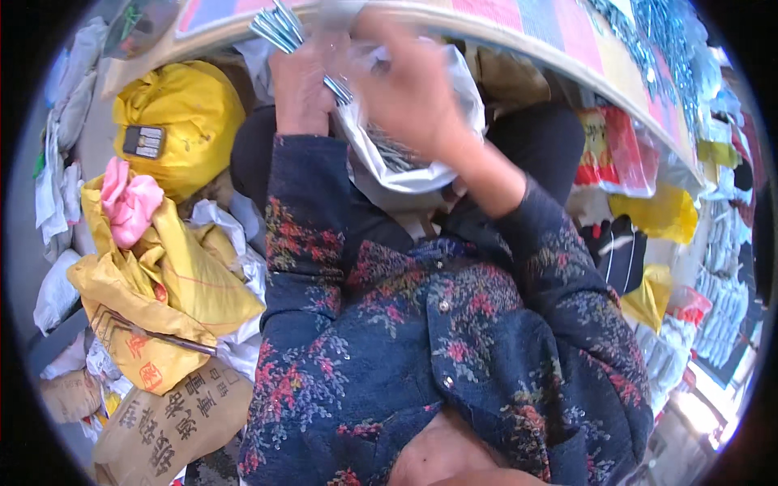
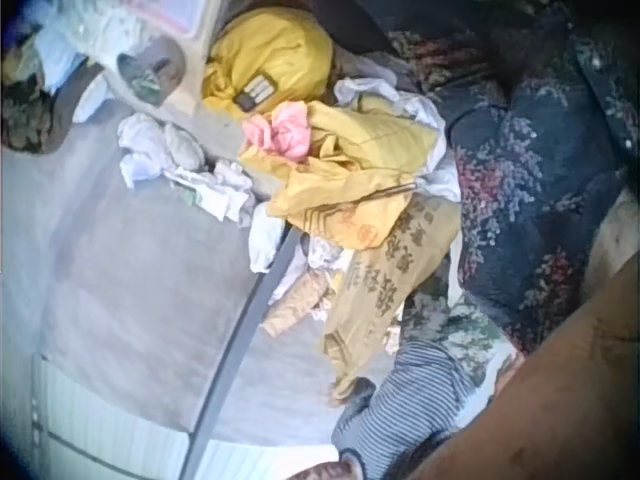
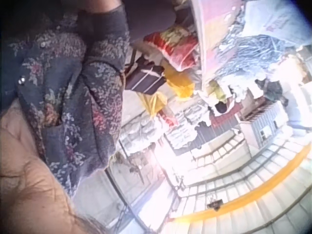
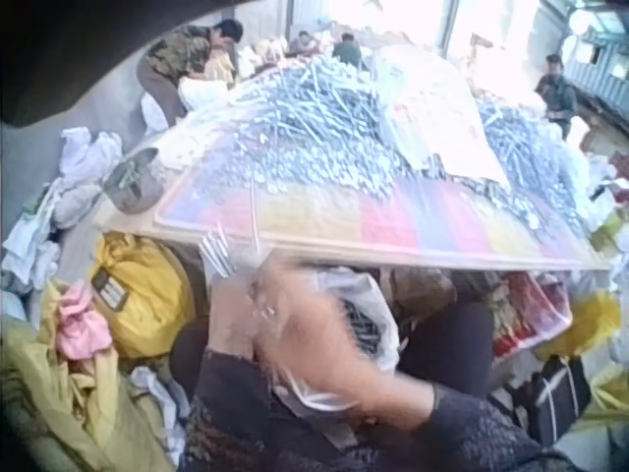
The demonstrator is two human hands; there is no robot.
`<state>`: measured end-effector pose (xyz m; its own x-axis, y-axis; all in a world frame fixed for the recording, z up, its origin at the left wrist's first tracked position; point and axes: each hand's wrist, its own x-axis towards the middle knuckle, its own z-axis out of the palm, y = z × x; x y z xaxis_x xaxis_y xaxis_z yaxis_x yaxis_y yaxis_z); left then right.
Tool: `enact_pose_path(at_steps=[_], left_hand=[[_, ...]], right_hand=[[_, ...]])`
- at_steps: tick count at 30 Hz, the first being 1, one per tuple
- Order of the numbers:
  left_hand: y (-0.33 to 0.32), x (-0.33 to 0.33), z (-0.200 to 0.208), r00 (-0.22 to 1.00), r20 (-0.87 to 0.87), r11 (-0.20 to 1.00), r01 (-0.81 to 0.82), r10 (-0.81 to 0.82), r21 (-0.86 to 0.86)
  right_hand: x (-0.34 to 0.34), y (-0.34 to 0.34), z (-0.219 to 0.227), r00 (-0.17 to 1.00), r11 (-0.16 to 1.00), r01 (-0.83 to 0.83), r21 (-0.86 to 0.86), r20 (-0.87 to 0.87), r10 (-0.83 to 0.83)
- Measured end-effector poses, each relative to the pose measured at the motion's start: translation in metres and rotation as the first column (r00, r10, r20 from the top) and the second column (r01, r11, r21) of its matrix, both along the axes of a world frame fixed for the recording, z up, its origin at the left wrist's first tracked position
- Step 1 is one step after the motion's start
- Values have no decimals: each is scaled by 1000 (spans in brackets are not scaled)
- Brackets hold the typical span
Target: The person sits at a work table and repeatedly assembles fastener sets by picking up metal rods and threading washers and nuts onto them by hand.
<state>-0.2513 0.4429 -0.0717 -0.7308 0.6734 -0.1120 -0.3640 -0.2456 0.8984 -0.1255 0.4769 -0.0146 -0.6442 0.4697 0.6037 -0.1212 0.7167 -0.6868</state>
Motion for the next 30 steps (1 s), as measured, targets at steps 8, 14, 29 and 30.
enact_pose_path(at_steps=[8, 14, 29, 30], left_hand=[[-16, 22, 5, 934, -281, 972, 233, -222, 7], [-26, 8, -2, 910, -87, 911, 411, -406, 45], [2, 51, 6, 686, 99, 693, 716, -721, 84], [5, 65, 18, 767, 97, 773, 623, -634, 119]], right_hand=[[6, 42, -23, 997, 894, 20, -448, 80, 18], [56, 59, -52, 811, 979, 113, -169, 585, 7], [33, 94, -20, 946, 619, -184, -763, 33, 323], [38, 93, -16, 954, 610, -186, -770, 8, 301]])
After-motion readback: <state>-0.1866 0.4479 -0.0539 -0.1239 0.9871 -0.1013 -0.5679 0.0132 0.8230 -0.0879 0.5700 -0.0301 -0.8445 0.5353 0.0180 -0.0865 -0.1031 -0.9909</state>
